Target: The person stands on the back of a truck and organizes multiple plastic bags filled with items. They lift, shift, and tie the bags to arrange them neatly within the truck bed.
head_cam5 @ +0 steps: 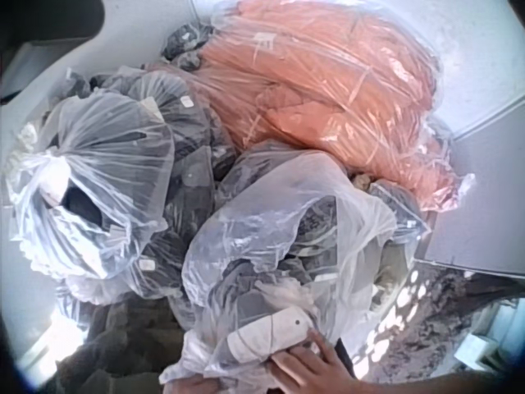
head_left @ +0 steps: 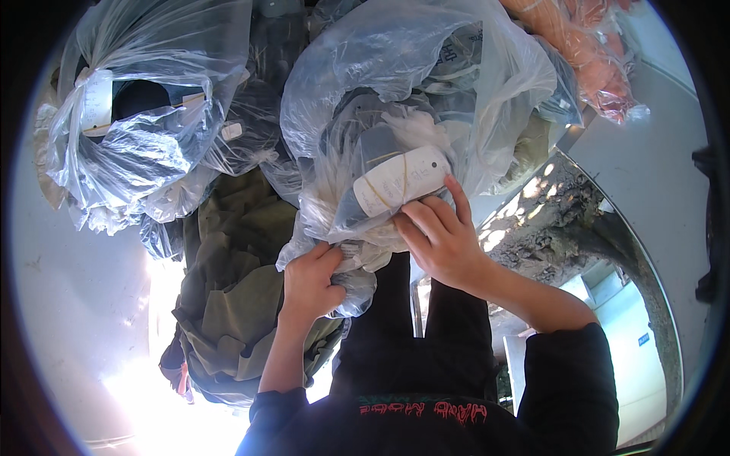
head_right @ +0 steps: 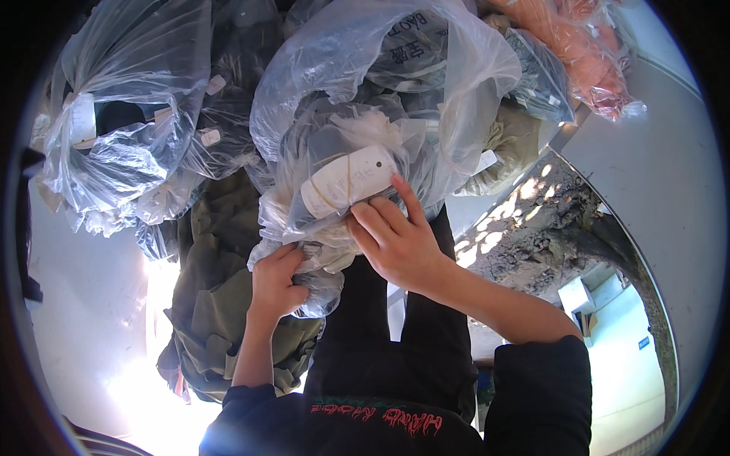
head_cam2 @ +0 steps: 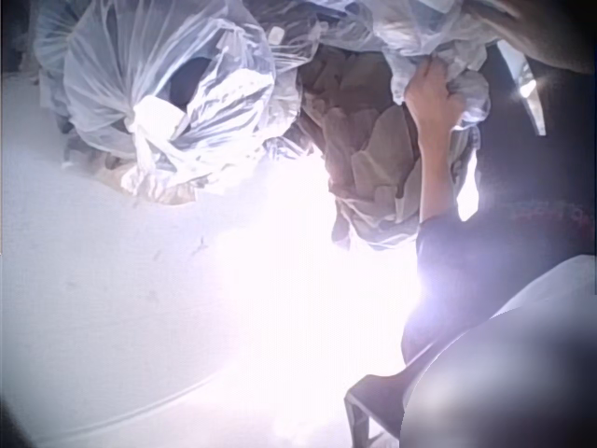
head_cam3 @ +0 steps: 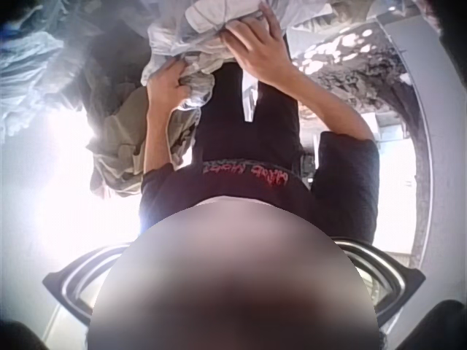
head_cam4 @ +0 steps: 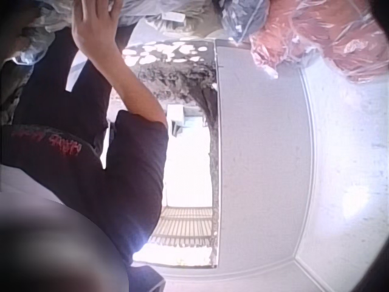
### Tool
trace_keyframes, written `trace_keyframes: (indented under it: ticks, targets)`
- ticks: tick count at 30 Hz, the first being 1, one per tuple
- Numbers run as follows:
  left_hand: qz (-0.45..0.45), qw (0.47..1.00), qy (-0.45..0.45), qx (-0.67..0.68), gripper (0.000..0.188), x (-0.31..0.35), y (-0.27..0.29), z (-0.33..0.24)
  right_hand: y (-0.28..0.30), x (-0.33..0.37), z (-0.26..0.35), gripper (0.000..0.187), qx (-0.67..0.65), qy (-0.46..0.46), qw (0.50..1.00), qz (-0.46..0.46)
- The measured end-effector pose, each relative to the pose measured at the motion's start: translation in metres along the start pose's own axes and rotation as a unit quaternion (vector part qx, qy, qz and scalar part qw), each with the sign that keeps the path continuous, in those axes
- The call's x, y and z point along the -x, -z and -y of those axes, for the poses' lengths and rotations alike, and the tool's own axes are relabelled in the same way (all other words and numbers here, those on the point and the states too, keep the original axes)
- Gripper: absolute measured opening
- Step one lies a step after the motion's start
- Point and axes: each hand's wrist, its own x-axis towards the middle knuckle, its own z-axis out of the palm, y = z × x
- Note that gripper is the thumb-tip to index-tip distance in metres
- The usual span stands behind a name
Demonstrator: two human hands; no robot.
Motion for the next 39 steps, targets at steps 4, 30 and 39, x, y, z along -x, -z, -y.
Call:
trace_keyframes:
  ticks: [4,30,39]
  targets:
    - [-0.003,1.000,-0.003,0.001,0.034,-0.001,0.000,-0.002,0.002,-0.007,-0.012,0.023,-0.017,0.022,1.000,-0.006]
    - [-0.010,1.000,0.000,0.022,0.029,0.001,0.027,-0.012,0.036,-0.053,-0.155,0.022,0.175,-0.152,0.955,0.185]
    - [-0.006,0.999,0.002,0.047,0.030,0.013,0.027,-0.017,-0.026,-0.095,-0.206,0.048,-0.071,-0.101,0.939,0.322]
